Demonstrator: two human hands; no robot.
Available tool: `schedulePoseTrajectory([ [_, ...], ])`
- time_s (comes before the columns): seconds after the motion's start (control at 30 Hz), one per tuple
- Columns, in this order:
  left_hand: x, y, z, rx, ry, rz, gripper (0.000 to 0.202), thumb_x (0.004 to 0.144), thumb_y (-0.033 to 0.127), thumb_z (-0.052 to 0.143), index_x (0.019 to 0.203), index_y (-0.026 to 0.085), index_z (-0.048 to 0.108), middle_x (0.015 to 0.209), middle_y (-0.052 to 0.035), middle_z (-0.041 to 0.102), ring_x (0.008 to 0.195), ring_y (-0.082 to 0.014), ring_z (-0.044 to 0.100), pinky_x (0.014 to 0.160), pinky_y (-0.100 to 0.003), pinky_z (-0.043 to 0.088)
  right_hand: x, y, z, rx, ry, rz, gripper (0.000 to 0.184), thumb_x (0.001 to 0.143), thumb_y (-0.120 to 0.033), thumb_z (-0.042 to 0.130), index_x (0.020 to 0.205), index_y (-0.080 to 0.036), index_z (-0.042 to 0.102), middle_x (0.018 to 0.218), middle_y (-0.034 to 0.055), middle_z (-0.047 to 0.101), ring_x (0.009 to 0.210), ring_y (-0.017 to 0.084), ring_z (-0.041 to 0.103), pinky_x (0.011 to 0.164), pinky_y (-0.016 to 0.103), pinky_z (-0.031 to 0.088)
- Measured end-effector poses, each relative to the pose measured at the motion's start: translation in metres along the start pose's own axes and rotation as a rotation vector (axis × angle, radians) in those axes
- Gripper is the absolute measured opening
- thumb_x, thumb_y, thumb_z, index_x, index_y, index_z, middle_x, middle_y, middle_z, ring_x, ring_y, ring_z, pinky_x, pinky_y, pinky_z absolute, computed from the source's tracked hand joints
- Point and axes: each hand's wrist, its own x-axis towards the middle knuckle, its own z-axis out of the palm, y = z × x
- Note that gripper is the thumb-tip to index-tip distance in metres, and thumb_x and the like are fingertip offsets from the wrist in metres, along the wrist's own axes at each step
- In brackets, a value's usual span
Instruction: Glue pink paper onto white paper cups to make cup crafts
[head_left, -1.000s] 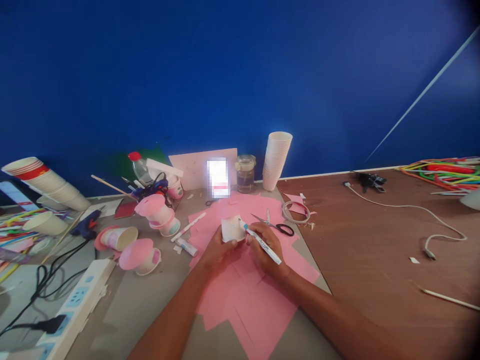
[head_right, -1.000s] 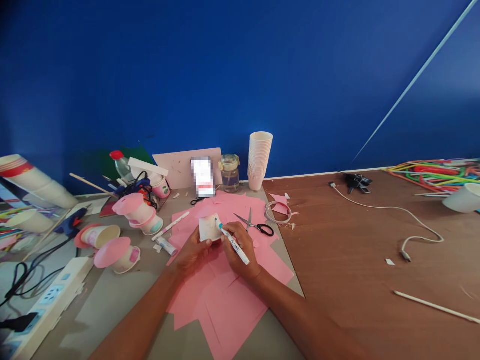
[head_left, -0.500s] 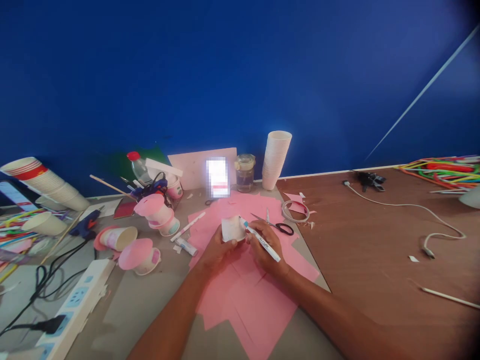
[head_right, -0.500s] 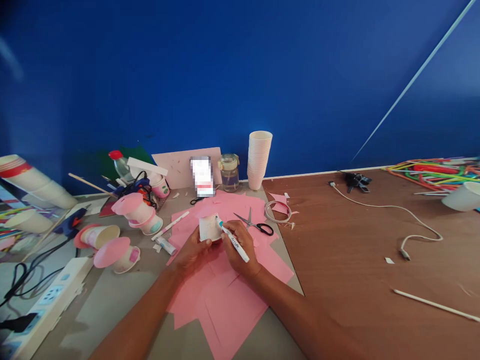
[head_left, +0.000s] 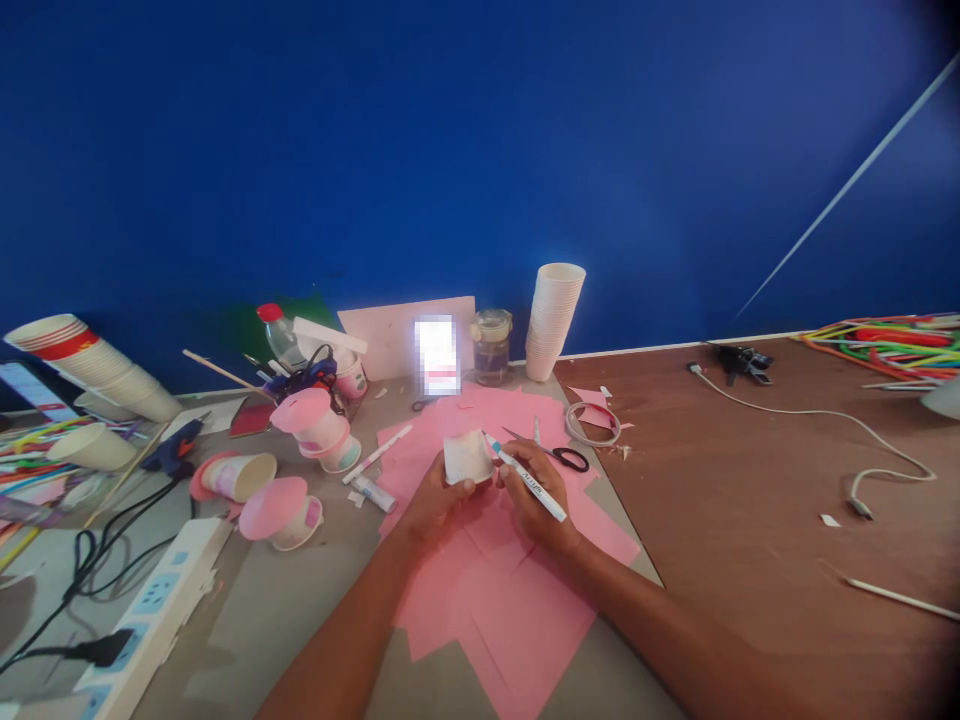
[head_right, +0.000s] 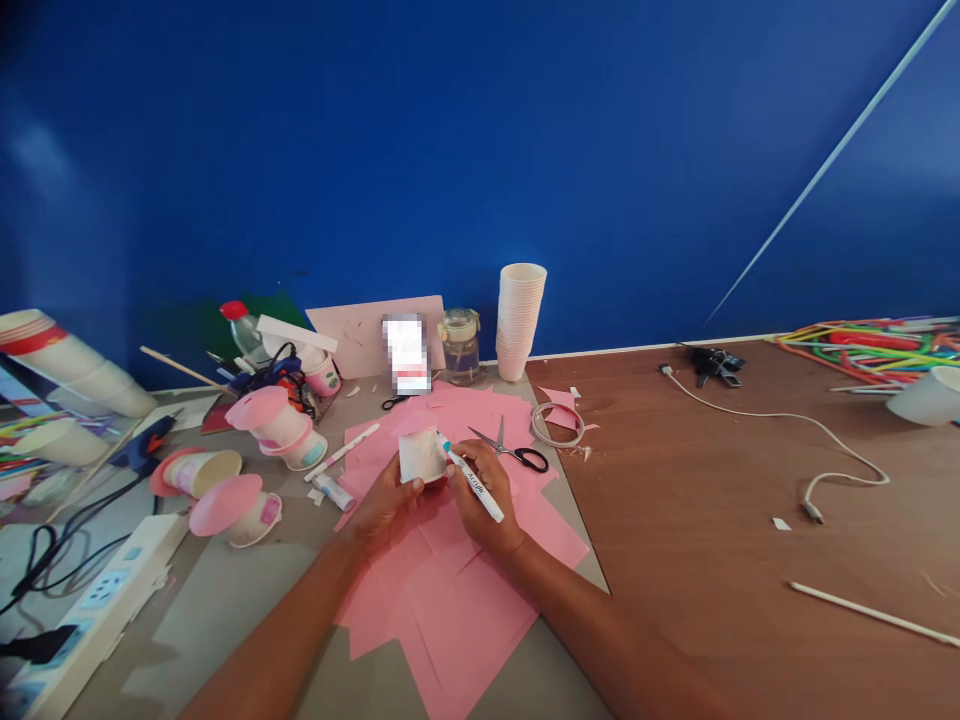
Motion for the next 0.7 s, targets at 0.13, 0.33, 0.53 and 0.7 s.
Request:
schedulePoseTrajectory([
  [0.13, 0.0009, -0.001, -0.0011, 0.004, -0.008, 0.013, 0.049, 0.07, 0.025, 0.073, 0.115, 0.02, 0.054, 0.109, -0.0105, 0.06, 0.096, -0.0219, 0.058, 0.088, -0.039, 0.045, -0.0006, 0.0002, 0.0, 0.032, -0.008, 0.007, 0.015, 0.085, -0.022, 0.051, 0.1, -0.024, 0.055, 0.093, 0.0049, 0.056, 0.083, 0.018, 0.059, 0.074, 0.035, 0.049],
  [0.33, 0.0022, -0.0011, -0.0021, 0.028, 0.012, 0.011, 0.05, 0.067, 0.024, 0.075, 0.114, 0.021, 0.055, 0.109, -0.0102, 0.061, 0.094, -0.0217, 0.059, 0.088, -0.038, 0.044, 0.0006, -0.0035, -0.0006, 0.027, -0.021, -0.018, 0.014, 0.084, -0.02, 0.051, 0.097, -0.023, 0.056, 0.09, 0.0051, 0.058, 0.083, 0.018, 0.059, 0.073, 0.035, 0.049],
  [0.53, 0.0018, -0.0001, -0.0001, 0.016, 0.031, 0.004, 0.051, 0.066, 0.025, 0.076, 0.112, 0.021, 0.055, 0.109, -0.0104, 0.062, 0.094, -0.0221, 0.06, 0.088, -0.04, 0.044, 0.0017, -0.0062, -0.001, 0.005, -0.027, -0.039, 0.014, 0.083, -0.019, 0.052, 0.097, -0.022, 0.056, 0.091, 0.0054, 0.059, 0.083, 0.018, 0.058, 0.073, 0.034, 0.048],
  [0.7, 0.0001, 0.0, 0.0013, -0.01, 0.053, -0.018, 0.051, 0.064, 0.025, 0.077, 0.11, 0.023, 0.055, 0.105, -0.008, 0.062, 0.094, -0.0216, 0.06, 0.088, -0.04, 0.044, 0.0018, -0.0083, -0.001, 0.006, -0.04, -0.043, 0.015, 0.083, -0.019, 0.052, 0.097, -0.022, 0.056, 0.09, 0.005, 0.059, 0.082, 0.018, 0.058, 0.071, 0.033, 0.049],
])
